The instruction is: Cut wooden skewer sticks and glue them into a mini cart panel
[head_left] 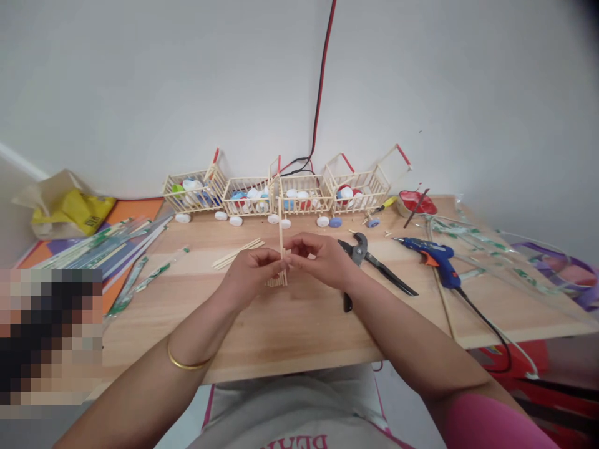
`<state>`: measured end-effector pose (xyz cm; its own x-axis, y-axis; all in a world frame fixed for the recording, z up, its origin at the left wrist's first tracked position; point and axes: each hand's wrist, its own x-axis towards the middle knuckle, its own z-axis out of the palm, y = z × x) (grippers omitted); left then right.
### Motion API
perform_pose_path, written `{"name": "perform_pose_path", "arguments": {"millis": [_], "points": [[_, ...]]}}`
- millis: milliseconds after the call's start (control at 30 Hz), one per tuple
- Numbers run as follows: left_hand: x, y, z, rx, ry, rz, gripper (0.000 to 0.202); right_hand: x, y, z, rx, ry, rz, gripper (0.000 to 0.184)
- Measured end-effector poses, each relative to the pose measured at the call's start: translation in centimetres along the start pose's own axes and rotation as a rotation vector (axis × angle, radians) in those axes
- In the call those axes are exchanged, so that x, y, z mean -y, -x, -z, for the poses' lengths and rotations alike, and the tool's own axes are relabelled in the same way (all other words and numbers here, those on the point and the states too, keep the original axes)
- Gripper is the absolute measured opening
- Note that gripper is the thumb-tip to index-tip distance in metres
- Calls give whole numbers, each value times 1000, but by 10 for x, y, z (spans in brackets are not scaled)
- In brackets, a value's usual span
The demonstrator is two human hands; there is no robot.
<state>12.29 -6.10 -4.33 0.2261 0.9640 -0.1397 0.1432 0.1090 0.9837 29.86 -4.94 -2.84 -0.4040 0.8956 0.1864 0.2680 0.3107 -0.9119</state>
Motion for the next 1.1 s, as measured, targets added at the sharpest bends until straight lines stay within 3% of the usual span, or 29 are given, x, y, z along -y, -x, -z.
{"name": "perform_pose_path", "arguments": {"millis": [167,400,600,933,1100], "points": [[1,1,-2,25,-144,-51,17,-3,0,-5,19,-199,-164,23],[-1,3,-3,138,6,-11,22,-9,-1,-6,-8,-392,-283,26],[-16,6,6,306,-274,-306,21,-5,-3,-1,27,-733,-403,28],[-9,9,-1,128,-560,-543,16,0,-3,1,34,-730,-383,29],[-6,10,-4,73,-552,-612,14,-2,-2,2,40,-723,-366,31]]}}
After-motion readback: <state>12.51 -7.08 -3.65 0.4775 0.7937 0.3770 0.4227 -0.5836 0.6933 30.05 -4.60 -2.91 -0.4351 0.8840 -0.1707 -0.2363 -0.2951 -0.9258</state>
